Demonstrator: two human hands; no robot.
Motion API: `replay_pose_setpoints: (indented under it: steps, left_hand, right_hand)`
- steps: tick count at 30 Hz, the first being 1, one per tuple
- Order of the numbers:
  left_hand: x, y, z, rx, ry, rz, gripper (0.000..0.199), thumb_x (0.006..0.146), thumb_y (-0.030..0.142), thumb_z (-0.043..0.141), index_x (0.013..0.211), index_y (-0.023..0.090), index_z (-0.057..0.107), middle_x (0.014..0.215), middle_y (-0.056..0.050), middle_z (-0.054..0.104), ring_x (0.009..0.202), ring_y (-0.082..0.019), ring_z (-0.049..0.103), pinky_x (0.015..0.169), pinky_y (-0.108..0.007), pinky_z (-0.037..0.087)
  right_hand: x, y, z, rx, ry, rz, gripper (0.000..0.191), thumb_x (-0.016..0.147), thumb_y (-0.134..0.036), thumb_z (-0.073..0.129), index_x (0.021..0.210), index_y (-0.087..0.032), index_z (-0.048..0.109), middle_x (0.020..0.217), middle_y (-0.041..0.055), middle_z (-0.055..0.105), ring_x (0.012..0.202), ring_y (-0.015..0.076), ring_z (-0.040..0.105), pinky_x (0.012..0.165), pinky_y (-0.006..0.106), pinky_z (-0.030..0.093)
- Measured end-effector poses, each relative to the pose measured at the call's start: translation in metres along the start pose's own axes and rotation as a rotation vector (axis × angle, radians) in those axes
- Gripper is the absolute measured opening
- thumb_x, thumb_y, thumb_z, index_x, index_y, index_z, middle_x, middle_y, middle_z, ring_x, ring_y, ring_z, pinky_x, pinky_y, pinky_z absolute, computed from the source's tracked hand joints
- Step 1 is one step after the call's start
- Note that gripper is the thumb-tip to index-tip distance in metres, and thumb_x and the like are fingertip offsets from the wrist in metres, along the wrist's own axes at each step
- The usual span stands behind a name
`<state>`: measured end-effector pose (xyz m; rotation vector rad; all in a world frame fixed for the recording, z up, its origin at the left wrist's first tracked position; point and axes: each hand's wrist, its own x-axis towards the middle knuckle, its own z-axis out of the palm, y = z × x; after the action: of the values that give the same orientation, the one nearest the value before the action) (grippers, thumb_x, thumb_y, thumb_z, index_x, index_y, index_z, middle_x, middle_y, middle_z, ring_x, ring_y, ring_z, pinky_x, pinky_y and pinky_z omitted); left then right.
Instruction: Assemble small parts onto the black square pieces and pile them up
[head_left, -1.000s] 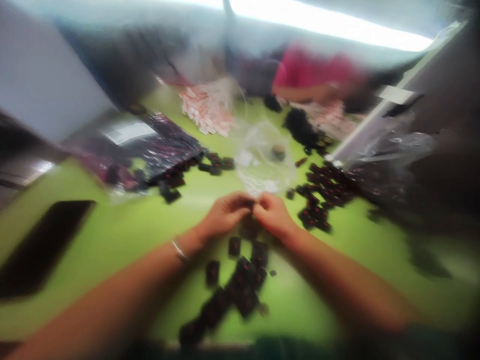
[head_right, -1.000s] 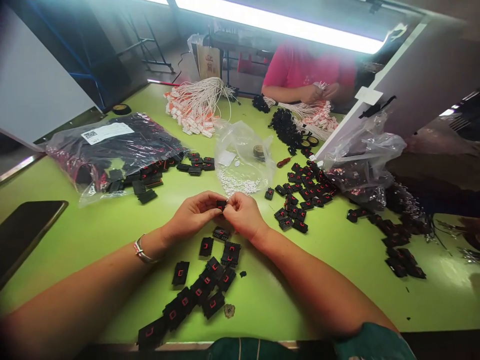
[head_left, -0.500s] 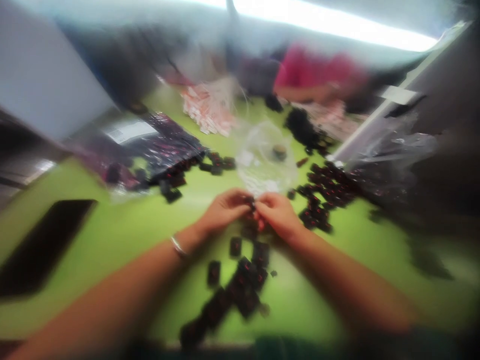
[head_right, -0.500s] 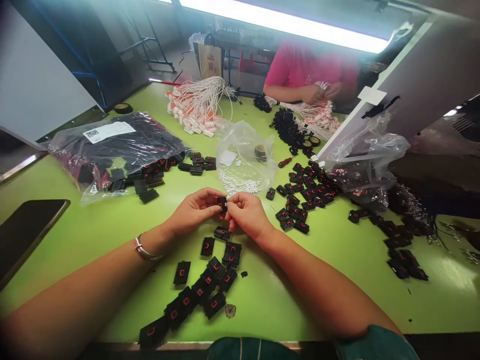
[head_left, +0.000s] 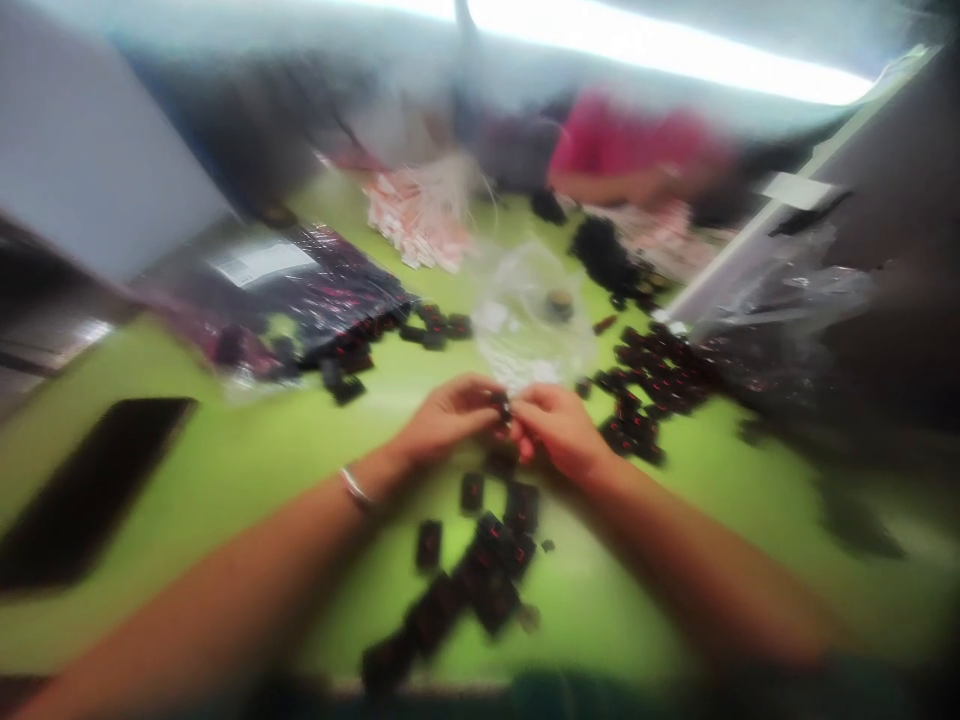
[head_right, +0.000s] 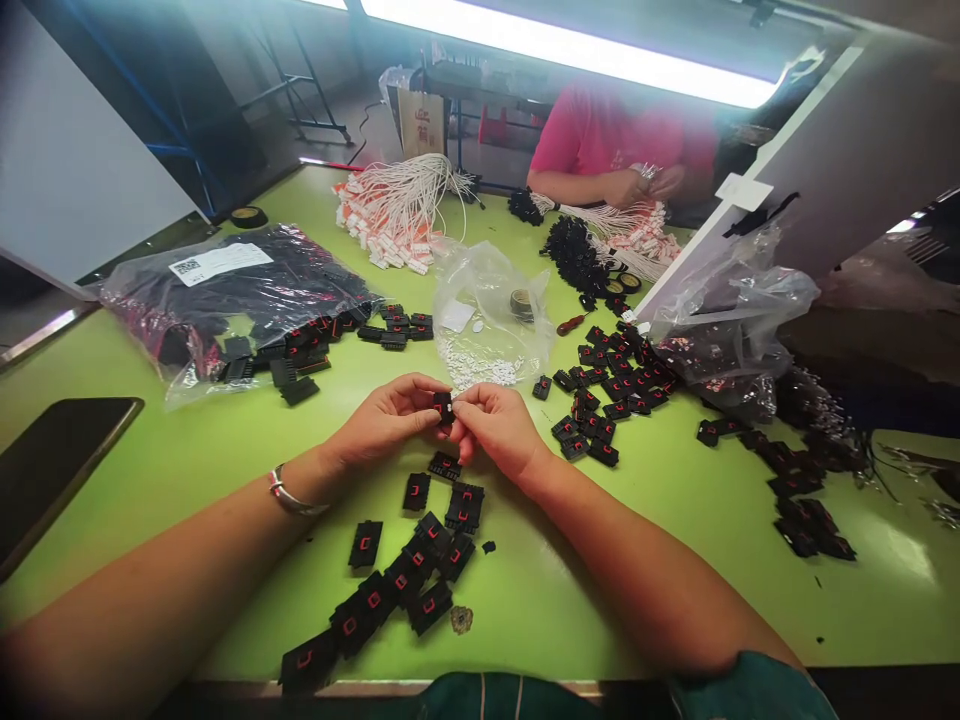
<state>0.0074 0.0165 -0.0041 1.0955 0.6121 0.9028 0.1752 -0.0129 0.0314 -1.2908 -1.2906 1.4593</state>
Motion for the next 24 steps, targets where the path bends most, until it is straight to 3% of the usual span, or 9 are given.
replay_pose_setpoints:
  steps: [4, 8, 14, 17, 19, 20, 22, 23, 24]
  left_hand:
    - [0.000, -0.004, -0.003, 0.054, -0.004, 0.018, 0.032, 0.071, 0.022, 0.076, 0.099, 0.014, 0.063, 0.082, -0.005, 0.071, 0.072, -0.016, 0.068, 0.073, -0.032, 0.055]
    - [-0.001, -0.007, 0.000, 0.227, 0.003, 0.090, 0.028, 0.072, 0.022, 0.074, 0.097, 0.013, 0.066, 0.094, -0.008, 0.070, 0.087, -0.019, 0.066, 0.084, -0.035, 0.052]
    - [-0.003, -0.003, 0.006, 0.343, -0.035, 0.161, 0.032, 0.079, 0.027, 0.066, 0.106, 0.012, 0.059, 0.093, -0.009, 0.069, 0.083, -0.017, 0.066, 0.076, -0.030, 0.052]
    - [-0.003, 0.014, 0.000, 0.762, -0.045, 0.186, 0.040, 0.080, 0.039, 0.063, 0.111, 0.014, 0.057, 0.085, -0.007, 0.069, 0.076, -0.017, 0.064, 0.072, -0.029, 0.051]
    - [-0.004, 0.034, -0.009, 1.270, 0.074, 0.182, 0.046, 0.075, 0.050, 0.065, 0.104, 0.016, 0.061, 0.090, -0.009, 0.068, 0.082, -0.021, 0.063, 0.076, -0.032, 0.049]
    - [-0.005, 0.045, -0.015, 1.505, 0.215, 0.125, 0.045, 0.077, 0.055, 0.060, 0.098, 0.015, 0.063, 0.093, -0.012, 0.067, 0.086, -0.025, 0.063, 0.076, -0.035, 0.048]
    - [-0.008, 0.066, -0.028, 1.808, 0.475, -0.132, 0.046, 0.081, 0.054, 0.052, 0.095, 0.012, 0.064, 0.094, -0.018, 0.067, 0.086, -0.031, 0.064, 0.071, -0.038, 0.048]
    - [-0.009, 0.075, -0.036, 1.884, 0.542, -0.259, 0.046, 0.081, 0.053, 0.052, 0.097, 0.011, 0.064, 0.093, -0.019, 0.067, 0.084, -0.033, 0.064, 0.069, -0.039, 0.048]
    - [-0.010, 0.081, -0.043, 1.925, 0.530, -0.372, 0.047, 0.080, 0.053, 0.053, 0.096, 0.010, 0.065, 0.090, -0.020, 0.067, 0.083, -0.034, 0.065, 0.068, -0.038, 0.048]
  right_hand:
    - [0.001, -0.002, 0.001, -0.120, 0.046, 0.018, 0.014, 0.074, -0.026, 0.057, 0.064, -0.019, 0.049, 0.048, -0.0039, 0.059, 0.034, 0.0087, 0.052, 0.036, 0.019, 0.040]
    - [0.000, -0.002, 0.001, -0.326, 0.085, 0.041, 0.012, 0.070, -0.017, 0.051, 0.060, -0.021, 0.044, 0.037, -0.0086, 0.045, 0.029, 0.0091, 0.044, 0.032, 0.019, 0.031]
    - [-0.003, 0.000, -0.001, -0.378, 0.081, -0.181, 0.017, 0.076, -0.033, 0.053, 0.066, -0.019, 0.050, 0.052, -0.0045, 0.050, 0.046, 0.0097, 0.046, 0.047, 0.023, 0.038]
    - [-0.001, 0.002, -0.005, -0.487, 0.084, -0.173, 0.026, 0.079, -0.040, 0.054, 0.064, -0.019, 0.051, 0.054, -0.0032, 0.050, 0.049, 0.0101, 0.045, 0.049, 0.024, 0.036]
    - [0.003, 0.004, -0.009, -0.560, 0.022, -0.113, 0.030, 0.081, -0.043, 0.051, 0.062, -0.019, 0.049, 0.052, -0.0037, 0.048, 0.048, 0.0096, 0.042, 0.048, 0.024, 0.034]
    - [0.004, 0.004, -0.012, -0.625, -0.039, -0.100, 0.031, 0.080, -0.042, 0.052, 0.060, -0.019, 0.049, 0.052, -0.0037, 0.047, 0.048, 0.0095, 0.041, 0.048, 0.024, 0.033]
    - [0.006, 0.002, -0.018, -0.798, -0.220, -0.094, 0.030, 0.078, -0.039, 0.055, 0.056, -0.018, 0.049, 0.052, -0.0031, 0.046, 0.050, 0.0095, 0.040, 0.049, 0.024, 0.031]
    - [0.005, -0.001, -0.021, -0.880, -0.328, -0.079, 0.030, 0.077, -0.038, 0.055, 0.055, -0.018, 0.050, 0.053, -0.0028, 0.047, 0.051, 0.0095, 0.040, 0.049, 0.024, 0.029]
    - [0.005, -0.004, -0.024, -0.940, -0.433, -0.052, 0.030, 0.077, -0.038, 0.055, 0.056, -0.017, 0.052, 0.053, -0.0025, 0.048, 0.050, 0.0094, 0.039, 0.048, 0.025, 0.028]
